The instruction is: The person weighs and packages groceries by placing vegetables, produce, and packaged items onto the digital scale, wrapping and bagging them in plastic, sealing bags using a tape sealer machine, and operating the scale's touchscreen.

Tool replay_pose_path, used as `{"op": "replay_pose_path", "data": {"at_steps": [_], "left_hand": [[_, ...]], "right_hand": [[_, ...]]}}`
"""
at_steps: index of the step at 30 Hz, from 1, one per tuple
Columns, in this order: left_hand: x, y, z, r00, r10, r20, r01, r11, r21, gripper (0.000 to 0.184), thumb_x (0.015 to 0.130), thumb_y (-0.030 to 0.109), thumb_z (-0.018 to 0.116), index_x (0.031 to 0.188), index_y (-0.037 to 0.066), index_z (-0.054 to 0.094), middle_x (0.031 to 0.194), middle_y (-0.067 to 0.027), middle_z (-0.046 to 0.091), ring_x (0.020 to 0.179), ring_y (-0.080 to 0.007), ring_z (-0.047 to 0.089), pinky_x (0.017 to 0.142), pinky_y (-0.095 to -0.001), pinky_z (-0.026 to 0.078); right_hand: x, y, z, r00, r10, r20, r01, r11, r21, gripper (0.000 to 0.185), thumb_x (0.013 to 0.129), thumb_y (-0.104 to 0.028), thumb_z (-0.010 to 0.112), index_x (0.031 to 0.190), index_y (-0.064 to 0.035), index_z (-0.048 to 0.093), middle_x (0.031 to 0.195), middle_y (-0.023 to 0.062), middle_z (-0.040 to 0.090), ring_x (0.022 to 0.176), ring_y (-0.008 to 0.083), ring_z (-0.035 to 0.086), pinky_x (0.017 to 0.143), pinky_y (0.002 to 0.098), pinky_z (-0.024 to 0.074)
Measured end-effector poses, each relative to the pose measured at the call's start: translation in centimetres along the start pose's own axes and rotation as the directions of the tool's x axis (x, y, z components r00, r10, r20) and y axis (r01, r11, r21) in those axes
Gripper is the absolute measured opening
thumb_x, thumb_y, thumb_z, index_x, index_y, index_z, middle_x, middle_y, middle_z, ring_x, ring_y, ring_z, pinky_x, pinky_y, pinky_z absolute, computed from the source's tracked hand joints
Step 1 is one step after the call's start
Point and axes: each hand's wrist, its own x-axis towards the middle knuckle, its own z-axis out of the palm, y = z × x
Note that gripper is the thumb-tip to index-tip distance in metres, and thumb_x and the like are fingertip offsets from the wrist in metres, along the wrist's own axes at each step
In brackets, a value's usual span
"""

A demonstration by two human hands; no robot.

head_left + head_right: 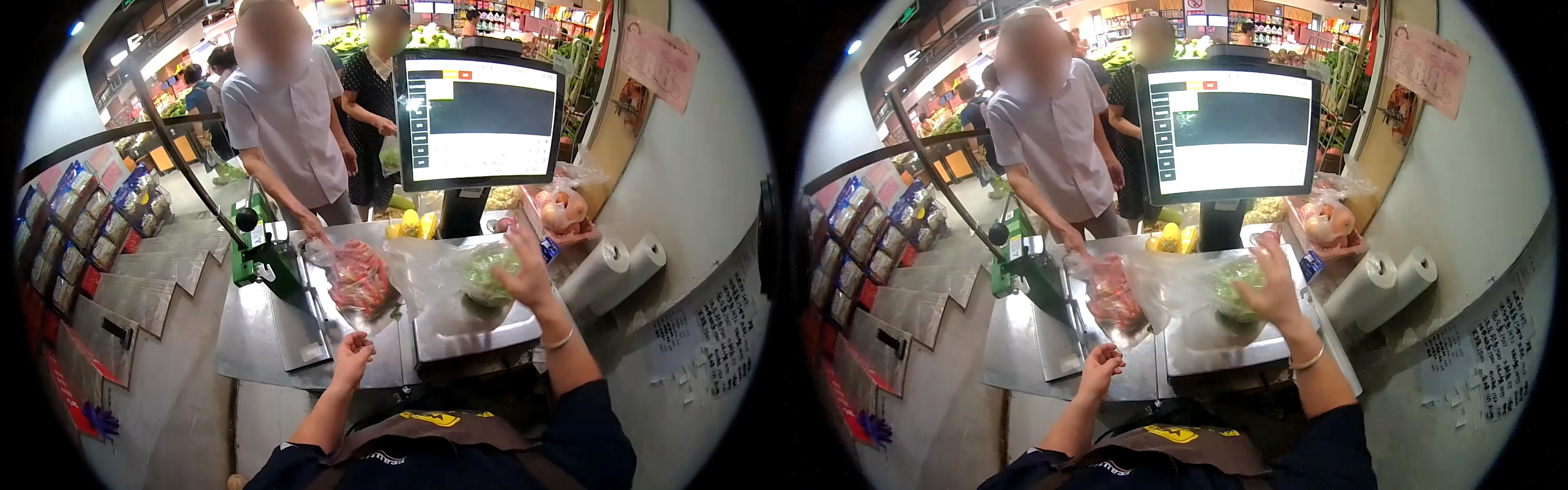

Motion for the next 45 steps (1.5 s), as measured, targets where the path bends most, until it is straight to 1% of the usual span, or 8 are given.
{"op": "replay_pose_path", "data": {"at_steps": [1,4,9,16,22,26,30,45], "left_hand": [[-0.2,0.2,-0.1,1.000,0.004,-0.006,-0.004,1.000,-0.003,0.034,0.076,0.006,0.059,0.107,0.002,0.048,0.089,-0.0045,0.055,0.076,-0.0123,0.055,0.063,-0.0243,0.044],[-0.8,0.5,-0.4,1.000,0.015,-0.004,-0.015,1.000,0.001,0.031,0.077,0.005,0.059,0.105,0.002,0.049,0.089,-0.0047,0.055,0.076,-0.0123,0.056,0.063,-0.0241,0.044],[-2.4,0.2,-1.5,0.994,0.034,-0.102,-0.041,0.997,-0.064,0.024,0.079,0.003,0.057,0.102,0.001,0.052,0.089,-0.0074,0.057,0.075,-0.0156,0.058,0.062,-0.0234,0.045],[-4.0,-1.2,-4.4,0.976,0.047,-0.210,-0.074,0.990,-0.122,0.022,0.078,0.001,0.056,0.099,0.000,0.052,0.087,-0.0079,0.057,0.073,-0.0154,0.058,0.060,-0.0232,0.045],[-4.1,-0.6,-3.6,0.975,0.075,-0.208,-0.099,0.989,-0.111,0.020,0.078,0.000,0.056,0.098,0.001,0.053,0.086,-0.0074,0.057,0.072,-0.0144,0.057,0.060,-0.0230,0.045],[-3.8,1.3,-1.2,0.979,0.139,-0.150,-0.153,0.984,-0.090,0.015,0.080,0.001,0.056,0.095,0.001,0.054,0.082,-0.0054,0.057,0.068,-0.0109,0.055,0.059,-0.0214,0.042],[-3.6,2.7,1.8,0.979,0.192,-0.074,-0.199,0.975,-0.103,0.003,0.082,0.002,0.055,0.085,0.001,0.055,0.064,-0.0003,0.050,0.050,-0.0058,0.040,0.045,-0.0181,0.031],[-3.3,3.9,7.4,0.967,0.194,0.163,-0.186,0.981,-0.059,0.005,0.083,0.004,0.056,0.085,0.000,0.056,0.062,0.0050,0.044,0.048,-0.0015,0.031,0.044,-0.0176,0.021]], "right_hand": [[2.2,0.0,-0.1,0.992,-0.064,-0.109,0.057,0.996,-0.064,0.039,0.069,-0.019,0.071,0.098,0.0039,0.057,0.109,0.0225,0.053,0.107,0.0357,0.049,0.091,0.0396,0.0389],[9.8,-0.5,0.7,0.909,-0.344,-0.236,0.289,0.927,-0.239,0.032,0.073,-0.017,0.066,0.096,0.0035,0.058,0.097,0.0191,0.059,0.100,0.0370,0.051,0.087,0.0421,0.0397],[20.1,-1.6,4.9,0.936,-0.338,-0.096,0.228,0.792,-0.566,0.069,0.085,-0.053,0.041,0.132,-0.0021,0.035,0.139,0.0125,0.033,0.134,0.0299,0.013,0.105,0.0529,0.0043],[19.0,-2.4,5.7,0.924,-0.342,-0.171,0.213,0.832,-0.512,0.064,0.085,-0.049,0.046,0.131,-0.0046,0.039,0.139,0.0118,0.032,0.134,0.0304,0.011,0.106,0.0508,0.0041],[4.7,3.5,-0.2,0.967,-0.066,-0.248,0.001,0.967,-0.253,0.051,0.080,-0.023,0.059,0.120,0.0054,0.046,0.122,0.0213,0.048,0.120,0.0393,0.036,0.101,0.0462,0.0252],[-11.1,10.5,-4.0,0.772,0.233,-0.592,-0.527,0.755,-0.390,0.043,0.083,-0.018,0.058,0.117,0.0060,0.049,0.117,0.0236,0.049,0.109,0.0378,0.045,0.095,0.0431,0.0325],[-22.9,13.0,-5.4,0.490,0.642,-0.590,-0.815,0.577,-0.049,0.029,0.083,-0.019,0.056,0.103,0.0014,0.059,0.105,0.0185,0.057,0.101,0.0314,0.052,0.088,0.0380,0.0397],[-23.6,11.6,-3.6,0.690,0.720,-0.066,-0.723,0.684,-0.096,0.031,0.076,-0.001,0.047,0.103,0.0051,0.059,0.107,0.0217,0.058,0.102,0.0341,0.053,0.091,0.0376,0.0398]]}}
